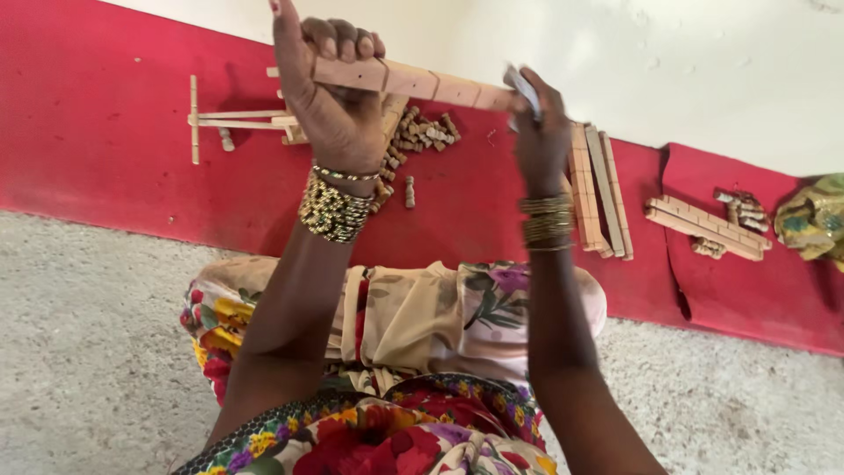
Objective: The person sits on the floor and wipes and rubs long wooden sticks and small wooden toy parts with a cloth/paper, working one piece at a time and setting finished pieces on the red mat beside a small wooden toy cart.
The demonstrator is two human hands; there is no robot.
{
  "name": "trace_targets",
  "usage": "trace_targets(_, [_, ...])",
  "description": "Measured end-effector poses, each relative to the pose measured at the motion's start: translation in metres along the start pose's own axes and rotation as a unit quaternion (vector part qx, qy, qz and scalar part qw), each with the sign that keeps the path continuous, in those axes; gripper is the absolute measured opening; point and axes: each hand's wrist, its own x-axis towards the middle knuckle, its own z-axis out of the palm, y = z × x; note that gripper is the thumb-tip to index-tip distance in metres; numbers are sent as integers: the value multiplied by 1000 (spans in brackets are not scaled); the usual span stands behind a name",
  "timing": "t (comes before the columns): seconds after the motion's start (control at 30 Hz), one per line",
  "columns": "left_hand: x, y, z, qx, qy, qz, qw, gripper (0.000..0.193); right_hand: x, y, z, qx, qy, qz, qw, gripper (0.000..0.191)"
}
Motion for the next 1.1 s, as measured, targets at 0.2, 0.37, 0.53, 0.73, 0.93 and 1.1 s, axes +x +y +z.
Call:
trace_targets(0.2, [-20,-40,-5,-11,102,-35,994,39,-56,-48,75,-31,-53,-261,963,44])
trace_targets(0.37, [-12,-9,-18,-62,73,-67,993,43,-55,-23,69,-144,38,-312,938,32])
trace_targets(0.53, [-1,16,-24,-40,109,-46,992,40,-30,31,39,-108,94,-45,989,45])
trace_targets(0.73, [-13,-9,-16,-55,91,-72,992,39,-45,-2,56,56,52,-165,983,47])
trace_targets(0.93, [-11,-27,-33,-61,97,-65,991,25,-70,-65,85,-39,-77,-268,959,78])
trace_targets(1.1, [-8,-10,-43,-93,127,-103,982,35,-66,-56,74,-121,22,-280,952,74])
